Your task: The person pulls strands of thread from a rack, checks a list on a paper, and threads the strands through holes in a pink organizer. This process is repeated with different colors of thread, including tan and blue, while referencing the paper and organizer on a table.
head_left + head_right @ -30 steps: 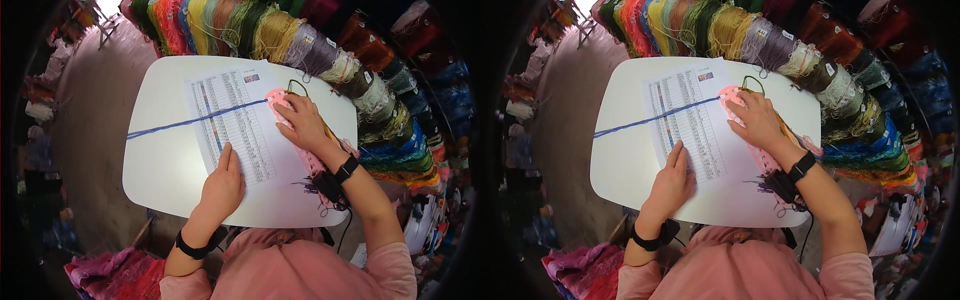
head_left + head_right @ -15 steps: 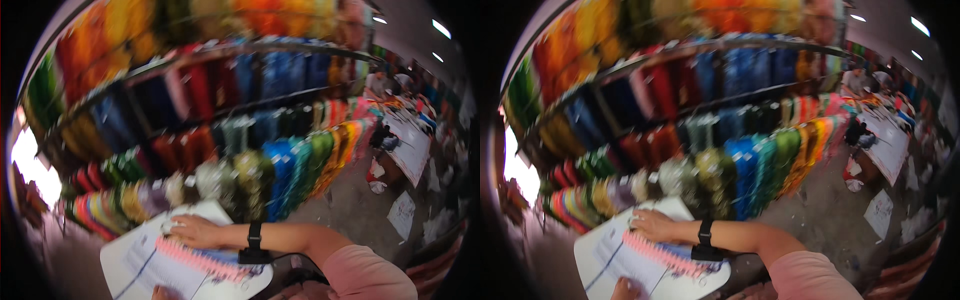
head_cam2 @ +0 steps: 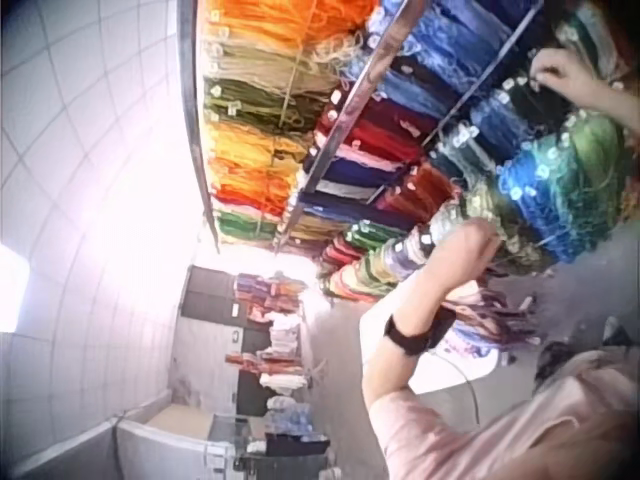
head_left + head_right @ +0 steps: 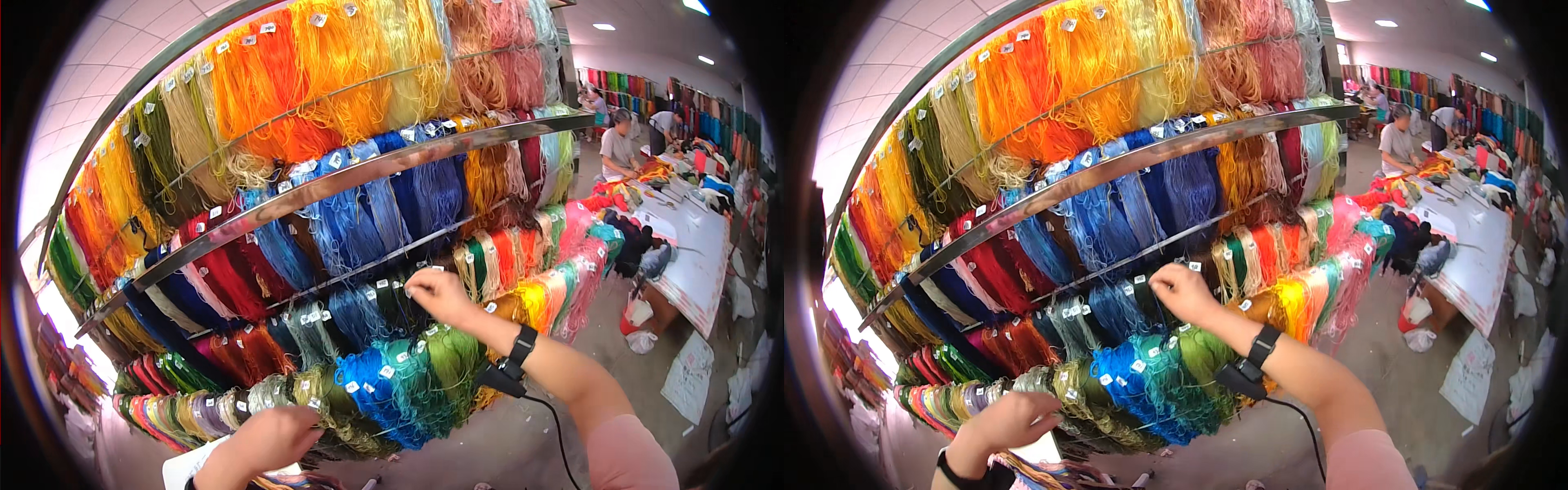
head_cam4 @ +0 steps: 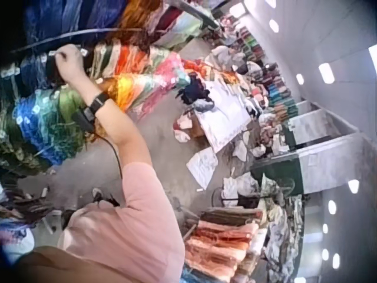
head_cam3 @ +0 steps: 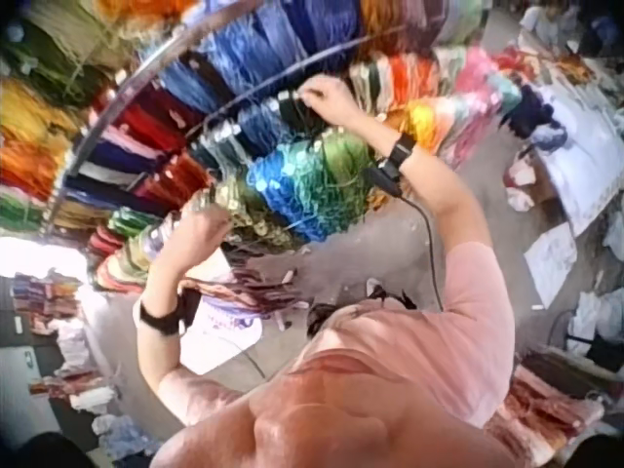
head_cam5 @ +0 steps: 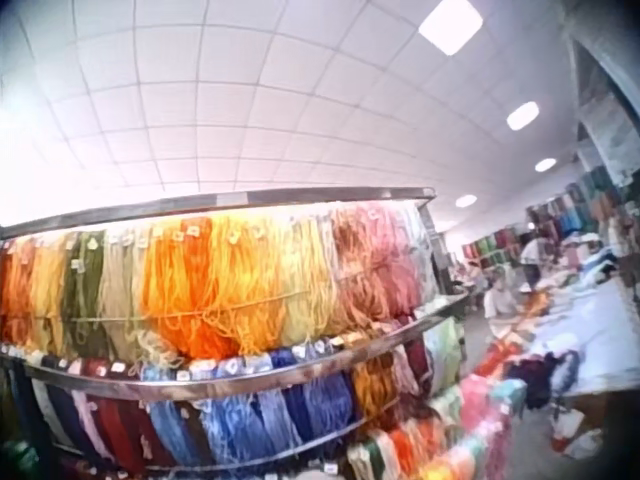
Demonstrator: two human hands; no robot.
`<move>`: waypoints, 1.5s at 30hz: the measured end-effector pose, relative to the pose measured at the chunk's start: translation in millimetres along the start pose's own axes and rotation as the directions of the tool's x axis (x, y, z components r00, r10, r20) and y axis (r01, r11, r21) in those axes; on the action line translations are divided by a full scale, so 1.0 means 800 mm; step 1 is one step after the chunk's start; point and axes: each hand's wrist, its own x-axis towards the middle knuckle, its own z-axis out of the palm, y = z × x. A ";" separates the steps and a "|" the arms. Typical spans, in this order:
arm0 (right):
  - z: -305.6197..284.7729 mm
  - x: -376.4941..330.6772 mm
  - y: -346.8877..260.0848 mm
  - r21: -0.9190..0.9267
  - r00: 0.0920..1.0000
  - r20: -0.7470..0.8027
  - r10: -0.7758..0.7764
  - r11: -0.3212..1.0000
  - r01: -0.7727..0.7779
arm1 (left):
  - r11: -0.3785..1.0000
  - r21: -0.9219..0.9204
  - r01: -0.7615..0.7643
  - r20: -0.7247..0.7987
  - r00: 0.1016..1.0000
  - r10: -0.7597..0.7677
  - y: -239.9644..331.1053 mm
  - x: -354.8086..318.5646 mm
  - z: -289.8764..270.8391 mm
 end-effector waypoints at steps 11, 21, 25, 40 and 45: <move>-0.022 0.147 0.049 0.090 0.952 -0.307 -0.010 0.995 0.039 | 0.922 0.370 -0.117 -0.437 0.853 0.284 -0.019 0.286 -0.024; -0.036 0.228 0.049 -0.020 0.963 -0.259 0.075 0.996 -0.083 | 0.853 0.521 -0.004 -0.676 0.608 0.416 -0.077 0.373 -0.037; -0.045 0.232 0.067 0.151 0.984 -0.159 0.082 0.987 -0.058 | 0.828 0.555 0.085 -0.675 0.629 0.387 -0.089 0.385 -0.047; -0.046 0.225 0.072 -0.056 0.995 -0.077 0.070 0.996 -0.074 | 0.926 0.363 0.097 -0.752 0.617 0.230 -0.080 0.384 -0.051; -0.064 0.216 0.099 0.212 0.992 -0.116 -0.041 0.975 0.065 | 0.952 0.306 -0.026 -0.773 0.577 0.264 -0.077 0.354 -0.044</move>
